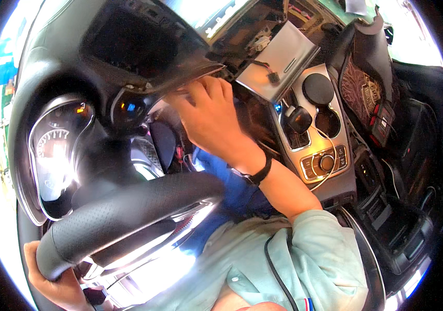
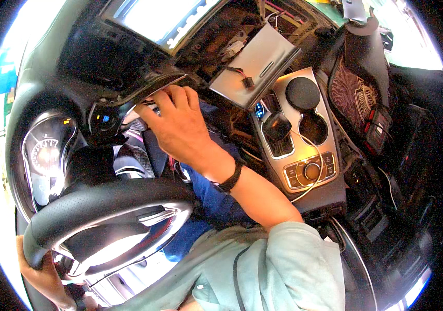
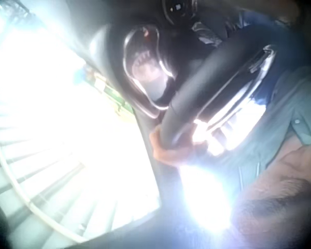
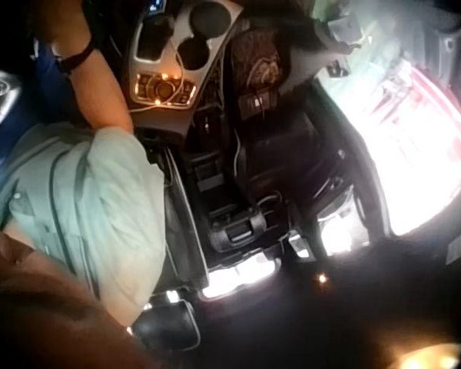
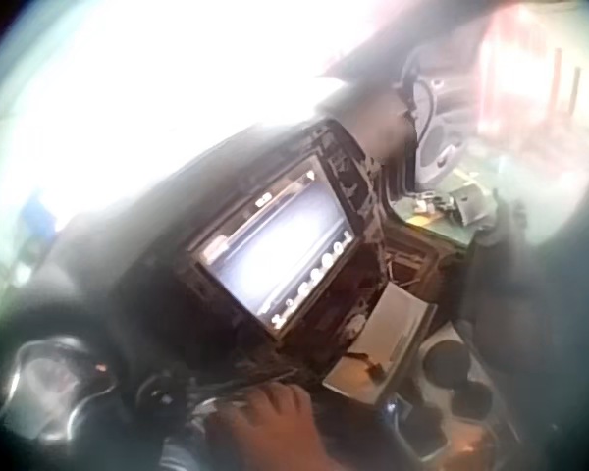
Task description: The person enters a car and works on the dashboard area, manipulating wires and plastic trim pieces. They use their hands to adjust components near the center console and steering wheel, occasionally using a small tool to pry or secure parts.
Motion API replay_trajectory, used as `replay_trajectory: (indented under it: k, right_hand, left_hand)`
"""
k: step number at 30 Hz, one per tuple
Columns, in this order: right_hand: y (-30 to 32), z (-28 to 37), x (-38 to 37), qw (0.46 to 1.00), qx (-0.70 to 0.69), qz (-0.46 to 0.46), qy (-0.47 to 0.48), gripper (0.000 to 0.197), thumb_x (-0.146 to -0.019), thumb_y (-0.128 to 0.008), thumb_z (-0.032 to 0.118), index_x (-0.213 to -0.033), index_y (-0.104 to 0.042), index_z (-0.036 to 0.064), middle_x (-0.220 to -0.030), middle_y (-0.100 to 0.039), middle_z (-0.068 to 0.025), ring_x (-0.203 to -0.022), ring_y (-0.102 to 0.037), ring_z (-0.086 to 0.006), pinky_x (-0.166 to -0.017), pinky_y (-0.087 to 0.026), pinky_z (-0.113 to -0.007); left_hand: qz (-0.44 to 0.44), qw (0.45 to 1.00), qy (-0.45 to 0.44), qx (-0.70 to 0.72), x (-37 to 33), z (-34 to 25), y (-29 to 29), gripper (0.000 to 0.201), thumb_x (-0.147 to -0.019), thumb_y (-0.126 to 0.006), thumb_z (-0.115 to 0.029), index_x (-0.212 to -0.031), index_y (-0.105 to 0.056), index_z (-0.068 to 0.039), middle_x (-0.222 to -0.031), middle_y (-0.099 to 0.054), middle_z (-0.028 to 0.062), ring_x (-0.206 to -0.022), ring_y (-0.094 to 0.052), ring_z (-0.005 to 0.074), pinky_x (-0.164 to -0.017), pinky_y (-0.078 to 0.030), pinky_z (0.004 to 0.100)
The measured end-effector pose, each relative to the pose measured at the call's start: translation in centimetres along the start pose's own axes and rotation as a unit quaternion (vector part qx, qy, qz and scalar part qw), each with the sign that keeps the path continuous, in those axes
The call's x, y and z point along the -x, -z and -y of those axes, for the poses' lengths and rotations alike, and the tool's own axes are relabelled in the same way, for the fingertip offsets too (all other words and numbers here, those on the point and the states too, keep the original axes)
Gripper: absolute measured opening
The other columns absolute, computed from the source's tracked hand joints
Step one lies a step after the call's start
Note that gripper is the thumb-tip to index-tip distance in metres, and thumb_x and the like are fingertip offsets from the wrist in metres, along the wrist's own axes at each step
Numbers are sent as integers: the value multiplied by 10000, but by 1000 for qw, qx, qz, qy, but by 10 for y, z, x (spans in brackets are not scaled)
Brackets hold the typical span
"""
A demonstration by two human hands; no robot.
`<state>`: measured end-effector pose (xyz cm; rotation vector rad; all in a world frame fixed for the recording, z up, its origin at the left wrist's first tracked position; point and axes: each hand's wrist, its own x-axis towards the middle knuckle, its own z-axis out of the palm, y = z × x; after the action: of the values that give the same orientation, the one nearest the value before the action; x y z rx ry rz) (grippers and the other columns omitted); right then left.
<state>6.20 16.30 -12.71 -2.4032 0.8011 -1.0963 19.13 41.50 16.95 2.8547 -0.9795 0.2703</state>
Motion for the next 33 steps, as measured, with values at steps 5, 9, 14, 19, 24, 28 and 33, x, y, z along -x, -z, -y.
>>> replay_trajectory:
  k: [5, 9, 14, 19, 24, 28, 33]
  right_hand:
    - [2, 8, 12, 1000, 17, 16, 10, 442, -757, -605, 80, -1190, -639, 163, -1229, -586, -128, -1228, -468, -341, -1071, -304, -530]
    - [4, 2, 27, 995, -41, -49, 82, 401, -742, -645, 103, -1141, -661, 67, -1177, -637, -152, -1179, -537, -343, -1033, -397, -490]
    - [-4, 9, 57, 975, -209, 36, 60, 390, -745, -678, 114, -1128, -664, 42, -1161, -646, -160, -1114, -589, -335, -971, -466, -427]
    - [-32, 6, 68, 937, -328, 93, -78, 388, -750, -675, 116, -1130, -661, 39, -1162, -646, -160, -1111, -590, -333, -966, -467, -424]
    - [-94, 33, 56, 740, -585, 193, -271, 386, -756, -672, 119, -1132, -659, 37, -1163, -646, -160, -1107, -590, -330, -961, -468, -420]
    - [-113, 15, 43, 667, -629, 214, -339, 384, -760, -669, 121, -1134, -657, 34, -1164, -646, -160, -1105, -591, -328, -957, -469, -417]
    - [-138, 15, 59, 633, -642, 244, -357, 382, -766, -666, 123, -1136, -655, 32, -1164, -646, -161, -1101, -591, -326, -952, -470, -414]
  left_hand:
    - [100, 992, -81, 7, -10, -5, 16, 408, -757, -691, -13, -1144, -580, 51, -988, -643, 120, -930, -608, 198, -879, -460, 308]
    - [-45, 989, -139, 8, -4, -4, -2, 347, -732, -619, 69, -1076, -624, 19, -940, -665, 117, -834, -626, 175, -783, -484, 284]
    - [-11, 988, -135, 74, -5, 35, -9, 428, -860, -660, -80, -1262, -565, 31, -1097, -666, 155, -974, -643, 227, -907, -476, 334]
    - [-100, 954, -171, 224, 26, 61, -44, 398, -926, -572, -167, -1273, -556, 28, -1122, -657, 163, -1013, -633, 232, -955, -443, 356]
    - [-203, 920, -79, 326, 84, 99, -25, 407, -991, -485, -253, -1283, -547, 24, -1147, -649, 170, -1052, -622, 237, -1003, -410, 379]
    - [-148, 879, 4, 454, 131, 188, -94, 464, -1026, -350, -313, -1262, -558, 27, -1176, -634, 168, -1067, -600, 239, -1039, -357, 387]
    - [-125, 801, 292, 508, 184, 210, -193, 332, -928, -576, -246, -1136, -655, -1, -1038, -676, 107, -994, -614, 181, -888, -452, 304]
